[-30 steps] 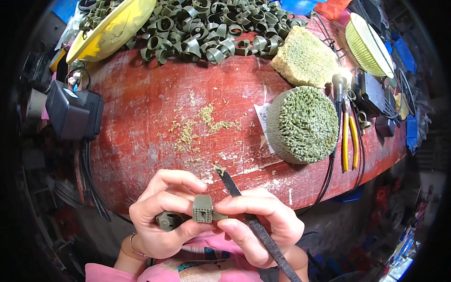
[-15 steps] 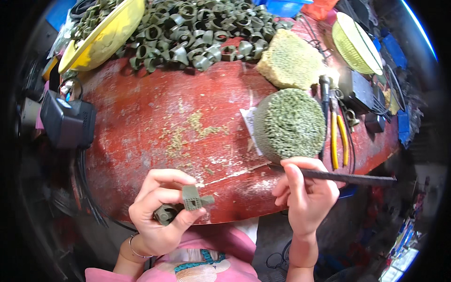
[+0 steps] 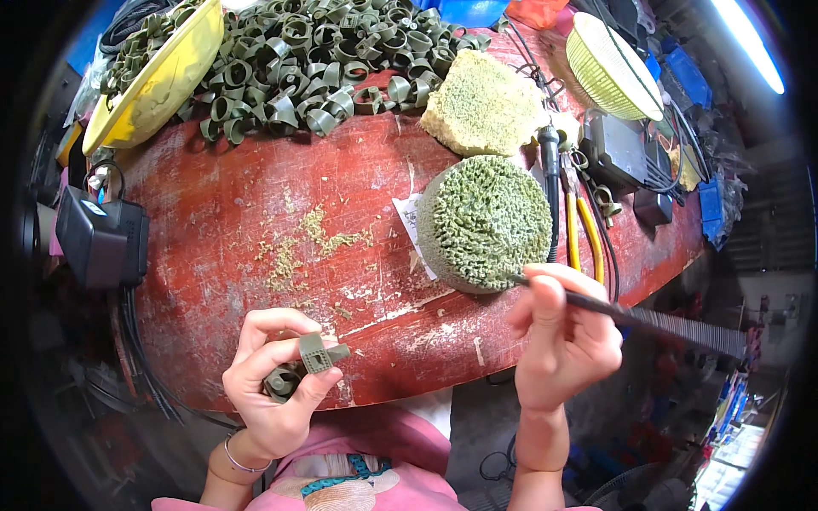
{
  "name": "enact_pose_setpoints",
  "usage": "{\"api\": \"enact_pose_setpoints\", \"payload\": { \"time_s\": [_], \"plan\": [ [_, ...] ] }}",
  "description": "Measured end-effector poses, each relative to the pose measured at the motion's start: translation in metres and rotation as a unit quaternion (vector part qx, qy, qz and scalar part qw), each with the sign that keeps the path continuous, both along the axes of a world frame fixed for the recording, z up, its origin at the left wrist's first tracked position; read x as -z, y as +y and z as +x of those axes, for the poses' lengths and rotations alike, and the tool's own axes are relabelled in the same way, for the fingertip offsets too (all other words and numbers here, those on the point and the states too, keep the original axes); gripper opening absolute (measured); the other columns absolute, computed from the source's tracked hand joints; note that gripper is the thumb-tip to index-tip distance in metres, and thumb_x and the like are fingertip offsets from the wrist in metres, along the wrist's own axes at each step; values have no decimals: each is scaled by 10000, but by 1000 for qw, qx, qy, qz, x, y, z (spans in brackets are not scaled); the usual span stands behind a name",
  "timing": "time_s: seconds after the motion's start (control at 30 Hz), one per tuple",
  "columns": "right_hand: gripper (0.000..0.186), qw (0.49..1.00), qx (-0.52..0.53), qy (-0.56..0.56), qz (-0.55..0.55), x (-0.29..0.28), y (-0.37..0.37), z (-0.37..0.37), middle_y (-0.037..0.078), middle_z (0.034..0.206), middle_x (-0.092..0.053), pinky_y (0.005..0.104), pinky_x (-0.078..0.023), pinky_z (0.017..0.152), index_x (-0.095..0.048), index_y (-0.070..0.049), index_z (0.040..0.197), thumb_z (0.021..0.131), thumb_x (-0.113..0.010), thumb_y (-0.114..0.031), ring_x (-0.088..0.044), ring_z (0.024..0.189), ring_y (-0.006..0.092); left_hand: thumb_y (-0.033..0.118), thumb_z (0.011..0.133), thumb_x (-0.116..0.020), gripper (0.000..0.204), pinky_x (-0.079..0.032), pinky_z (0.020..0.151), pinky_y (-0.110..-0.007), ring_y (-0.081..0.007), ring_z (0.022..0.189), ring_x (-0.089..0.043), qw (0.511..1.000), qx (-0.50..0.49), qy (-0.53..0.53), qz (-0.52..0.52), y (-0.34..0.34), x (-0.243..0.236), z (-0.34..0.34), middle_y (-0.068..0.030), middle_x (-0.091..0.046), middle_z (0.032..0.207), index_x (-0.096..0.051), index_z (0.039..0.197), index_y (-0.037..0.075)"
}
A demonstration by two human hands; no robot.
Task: Using a soldering iron to attach or repair small green plastic electrical components at a workbench.
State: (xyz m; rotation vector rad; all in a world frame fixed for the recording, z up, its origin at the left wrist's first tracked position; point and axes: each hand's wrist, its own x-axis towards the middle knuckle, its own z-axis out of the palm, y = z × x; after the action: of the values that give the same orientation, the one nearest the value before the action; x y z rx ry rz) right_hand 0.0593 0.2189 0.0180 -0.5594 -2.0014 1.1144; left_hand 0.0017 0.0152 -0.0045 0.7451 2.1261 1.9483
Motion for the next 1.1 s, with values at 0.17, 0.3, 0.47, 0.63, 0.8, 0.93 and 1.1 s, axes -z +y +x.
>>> {"api": "enact_pose_setpoints", "payload": {
  "time_s": [0.17, 0.3, 0.47, 0.63, 0.8, 0.93, 1.1],
  "plan": [
    [221, 999, -52, -2, -4, -8, -7, 4, 52, 498, -549, 155, -301, 407, -544, 46, 845, 900, -470, -155, -440, 420, 45, -55, 673, -687, 229, -500, 672, -272, -176, 791, -581, 1000, -5, -1, -3, 0, -1, -1, -148, -510, 991, -595, 883, -55],
    [158, 979, -118, -90, -141, 2, -10, 3, 68, 501, -562, 164, -319, 367, -570, 48, 859, 871, -476, -78, -467, 400, 54, -57, 671, -688, 234, -501, 669, -268, -178, 788, -587, 1000, -7, 2, 4, 1, 1, 0, -147, -509, 992, -597, 886, -53],
    [117, 997, -51, -39, 33, 3, -8, 6, 95, 580, -583, 184, -408, 447, -568, 69, 886, 841, -519, -27, -523, 468, 93, -63, 671, -686, 234, -505, 664, -267, -180, 786, -591, 1000, 0, 1, 0, 1, 0, 0, -145, -507, 991, -596, 887, -54],
    [250, 989, -59, 20, 132, 4, -7, 16, 100, 590, -589, 203, -444, 490, -545, 60, 931, 884, -514, -184, -557, 518, 118, -64, 673, -685, 231, -511, 670, -270, -189, 792, -601, 1000, -8, -3, -3, 2, -2, 0, -142, -504, 988, -600, 887, -55],
    [278, 989, -149, -9, -24, 11, -25, 16, 82, 570, -599, 203, -439, 455, -548, 47, 931, 903, -472, -219, -553, 489, 108, -61, 673, -685, 232, -509, 673, -269, -186, 795, -596, 1000, -15, -2, -4, 1, 0, 0, -141, -505, 991, -604, 890, -58],
    [274, 984, -143, -75, -79, 4, -36, 21, 98, 526, -573, 194, -381, 412, -535, 45, 885, 902, -436, -210, -513, 428, 103, -52, 680, -684, 228, -501, 681, -266, -173, 797, -584, 1000, -22, 0, -8, 1, -2, 0, -131, -504, 996, -613, 896, -63],
    [167, 945, -271, -99, -155, -7, -44, 13, 110, 597, -611, 240, -471, 472, -607, 35, 835, 847, -515, -104, -591, 500, 144, -48, 693, -677, 234, -489, 687, -260, -159, 801, -575, 1000, -4, -8, 3, 3, -2, -2, -119, -493, 1011, -620, 919, -58]
  ]
}}
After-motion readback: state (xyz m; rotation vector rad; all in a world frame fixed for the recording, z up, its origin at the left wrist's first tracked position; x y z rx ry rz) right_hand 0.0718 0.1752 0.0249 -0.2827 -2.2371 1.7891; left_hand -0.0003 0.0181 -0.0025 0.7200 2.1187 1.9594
